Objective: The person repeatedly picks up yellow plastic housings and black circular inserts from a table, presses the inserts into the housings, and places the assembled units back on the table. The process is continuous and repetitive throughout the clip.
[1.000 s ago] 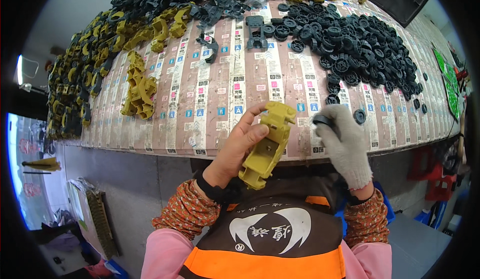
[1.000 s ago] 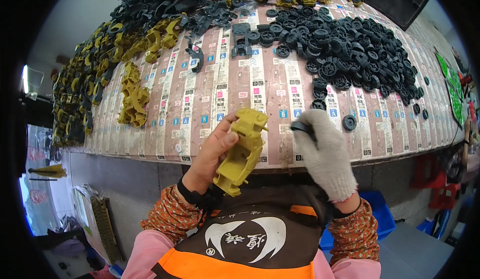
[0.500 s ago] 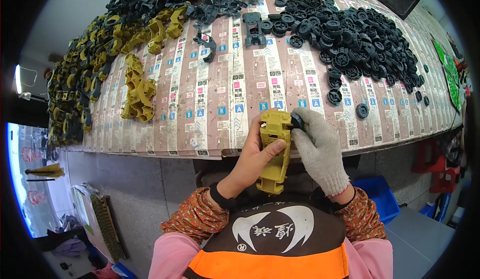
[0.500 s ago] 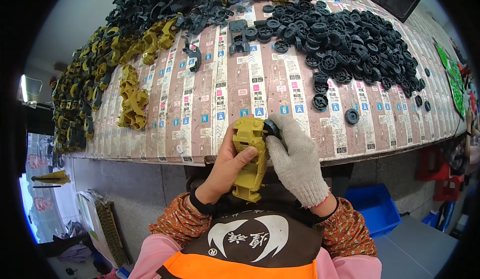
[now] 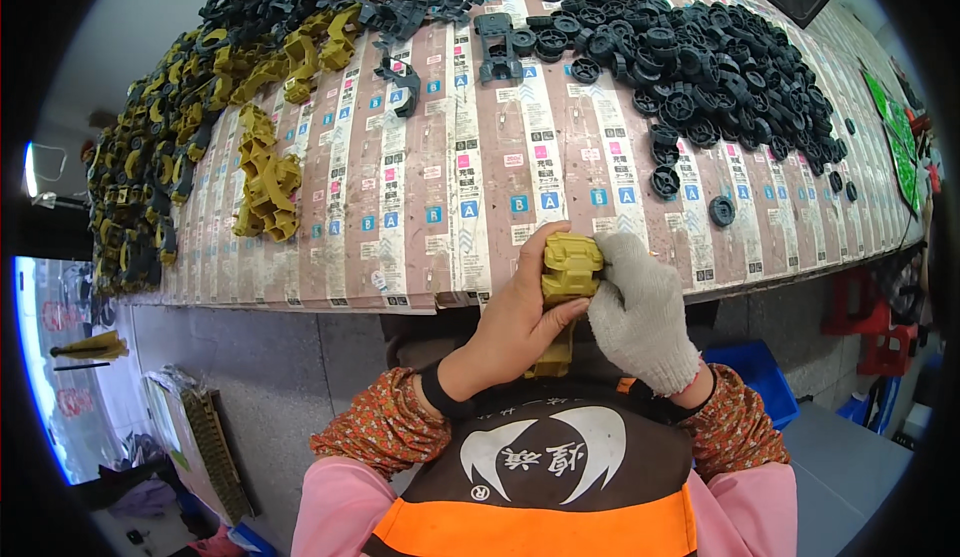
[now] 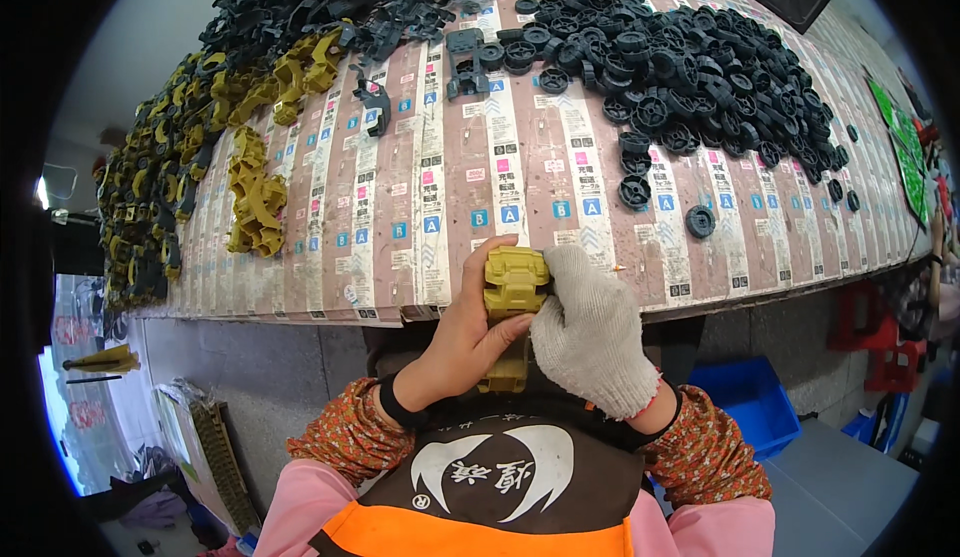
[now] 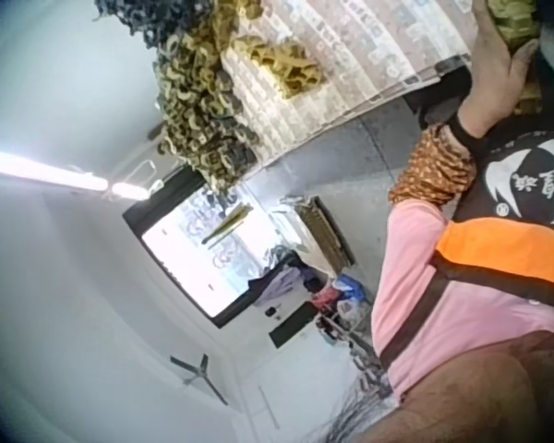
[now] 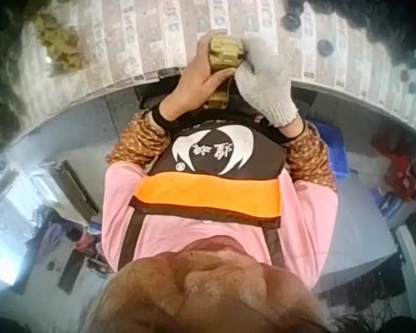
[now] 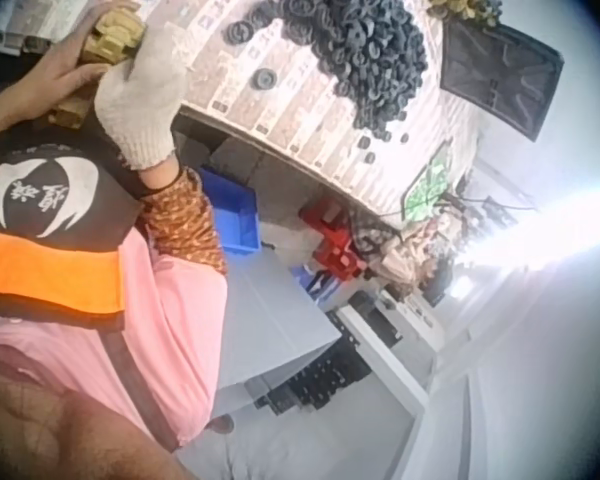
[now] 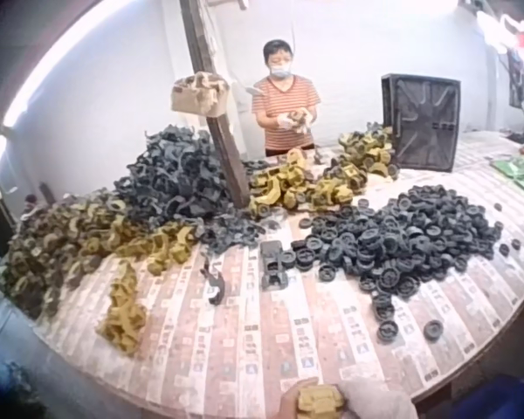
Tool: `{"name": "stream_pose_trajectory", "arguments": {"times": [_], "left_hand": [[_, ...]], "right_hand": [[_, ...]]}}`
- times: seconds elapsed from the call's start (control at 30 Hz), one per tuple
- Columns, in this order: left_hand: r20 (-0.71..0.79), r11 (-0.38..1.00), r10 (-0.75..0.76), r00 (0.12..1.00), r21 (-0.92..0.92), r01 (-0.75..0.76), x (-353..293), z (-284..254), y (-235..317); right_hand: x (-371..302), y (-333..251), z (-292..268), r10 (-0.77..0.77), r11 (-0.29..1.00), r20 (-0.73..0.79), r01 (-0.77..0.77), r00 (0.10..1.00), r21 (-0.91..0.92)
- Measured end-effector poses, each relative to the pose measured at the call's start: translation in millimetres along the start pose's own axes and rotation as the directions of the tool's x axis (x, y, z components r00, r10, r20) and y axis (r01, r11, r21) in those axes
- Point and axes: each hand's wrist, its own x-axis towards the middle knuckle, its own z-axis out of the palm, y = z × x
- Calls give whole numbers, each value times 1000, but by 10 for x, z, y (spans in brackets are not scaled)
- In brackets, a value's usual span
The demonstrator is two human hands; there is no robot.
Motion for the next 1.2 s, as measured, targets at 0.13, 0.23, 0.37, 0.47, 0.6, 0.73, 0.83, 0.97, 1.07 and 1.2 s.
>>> {"name": "stream_pose_trajectory", "arguments": {"times": [0.13, 0.23, 0.37, 0.47, 0.6, 0.73, 0.83, 0.97, 1.07, 1.2], "left_hand": [[110, 999, 8, 994, 35, -12, 60, -77, 36], [120, 980, 29, 992, -198, -5, 138, -46, -83], [-21, 835, -111, 994, -544, 82, 211, -55, -9], [-89, 695, -200, 976, -715, 77, 246, -150, -60], [-163, 581, -251, 954, -813, 14, 238, -250, -38], [-259, 525, -296, 920, -848, -70, 240, -322, -110], [-350, 564, -287, 892, -814, -138, 270, -299, -97], [-387, 619, -245, 889, -768, -164, 296, -279, -38], [-401, 631, -242, 883, -757, -170, 285, -246, -19], [-457, 680, -226, 860, -706, -196, 289, -188, -31]], "right_hand": [[29, -55, -118, -4, 1000, -1, 4, 1000, -19], [126, -35, -305, 70, 994, 123, -59, 990, -89], [536, 395, -580, 212, 922, -75, -225, 974, -315], [643, 633, -647, 91, 784, -136, -155, 987, -601], [682, 669, -602, 38, 816, -66, -69, 997, -574], [576, 437, -485, 102, 942, -73, -120, 992, -315], [360, 100, -282, 251, 955, 142, -269, 958, 128], [56, -1, 44, 109, 952, 178, -154, 978, 264], [29, -87, 84, 36, 983, 102, -53, 994, 178], [-28, -170, 102, 66, 972, 145, -96, 987, 214]]}}
